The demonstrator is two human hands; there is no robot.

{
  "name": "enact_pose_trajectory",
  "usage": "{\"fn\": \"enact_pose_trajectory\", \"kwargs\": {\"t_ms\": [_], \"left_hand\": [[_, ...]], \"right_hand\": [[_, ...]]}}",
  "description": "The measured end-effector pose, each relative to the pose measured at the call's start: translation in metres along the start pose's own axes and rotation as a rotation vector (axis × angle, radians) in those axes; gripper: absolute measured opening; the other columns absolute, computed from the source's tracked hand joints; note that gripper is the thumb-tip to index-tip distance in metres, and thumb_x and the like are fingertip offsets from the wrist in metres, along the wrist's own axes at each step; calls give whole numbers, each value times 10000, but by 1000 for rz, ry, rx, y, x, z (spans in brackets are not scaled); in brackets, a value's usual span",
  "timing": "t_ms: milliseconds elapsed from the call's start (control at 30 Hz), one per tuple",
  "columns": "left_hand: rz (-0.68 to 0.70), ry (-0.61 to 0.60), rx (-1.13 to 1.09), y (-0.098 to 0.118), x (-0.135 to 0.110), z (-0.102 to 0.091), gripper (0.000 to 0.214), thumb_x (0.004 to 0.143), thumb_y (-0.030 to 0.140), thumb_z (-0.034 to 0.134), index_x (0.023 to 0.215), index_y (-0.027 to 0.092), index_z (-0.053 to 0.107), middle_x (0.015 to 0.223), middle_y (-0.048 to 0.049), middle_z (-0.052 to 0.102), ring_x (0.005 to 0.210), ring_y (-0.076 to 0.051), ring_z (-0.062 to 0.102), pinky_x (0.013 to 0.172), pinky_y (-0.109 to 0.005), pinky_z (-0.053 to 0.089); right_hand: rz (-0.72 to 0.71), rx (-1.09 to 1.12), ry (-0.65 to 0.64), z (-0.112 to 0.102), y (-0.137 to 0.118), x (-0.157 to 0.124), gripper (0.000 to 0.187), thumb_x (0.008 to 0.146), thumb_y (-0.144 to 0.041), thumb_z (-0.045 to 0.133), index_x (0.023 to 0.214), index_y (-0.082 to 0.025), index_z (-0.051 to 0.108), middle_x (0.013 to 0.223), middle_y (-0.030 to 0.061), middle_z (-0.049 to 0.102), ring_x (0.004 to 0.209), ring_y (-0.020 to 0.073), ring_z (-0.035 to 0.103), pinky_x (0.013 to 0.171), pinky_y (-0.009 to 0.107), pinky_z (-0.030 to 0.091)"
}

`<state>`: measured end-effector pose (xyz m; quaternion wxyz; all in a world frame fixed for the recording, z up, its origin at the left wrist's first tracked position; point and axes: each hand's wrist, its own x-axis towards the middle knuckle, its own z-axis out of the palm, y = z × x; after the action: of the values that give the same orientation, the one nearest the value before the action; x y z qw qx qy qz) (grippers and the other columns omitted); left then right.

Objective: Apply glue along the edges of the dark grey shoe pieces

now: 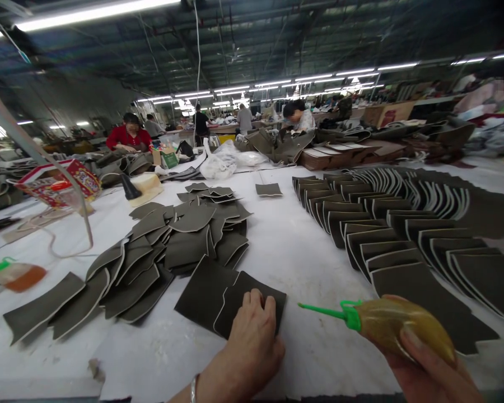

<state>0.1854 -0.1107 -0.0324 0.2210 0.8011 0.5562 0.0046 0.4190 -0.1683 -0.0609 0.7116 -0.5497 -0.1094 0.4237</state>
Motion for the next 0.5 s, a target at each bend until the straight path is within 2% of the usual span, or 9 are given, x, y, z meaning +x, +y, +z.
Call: {"fn": "enact_pose_trajectory", "kwargs": {"t_ms": [200,367,500], "left_hand": [[18,-31,-4,1,3,-5,424,758,135,532,1175,114,602,1216,-157,519,1157,-300,489,1017,-422,468],[-28,-72,75,11,4,-6,447,752,128,552,1195,83,585,1229,-181,512,1165,-331,479,1003,-460,474],[-19,-86,74,12,5,-7,394,761,127,553,1151,94,593,1212,-165,518,1141,-307,494,989,-428,487]], "right_hand": [[1,3,2,4,1,-1,765,405,-408,963,1104,-218,716,1135,99,692,1108,322,607,823,284,588],[-35,-13,-78,-2,6,2,773,471,-390,958,1171,-213,684,1159,108,684,1081,317,622,867,322,579],[-65,-51,-78,0,6,1,766,482,-411,948,1176,-229,677,1148,93,687,1104,321,616,877,302,567]]}}
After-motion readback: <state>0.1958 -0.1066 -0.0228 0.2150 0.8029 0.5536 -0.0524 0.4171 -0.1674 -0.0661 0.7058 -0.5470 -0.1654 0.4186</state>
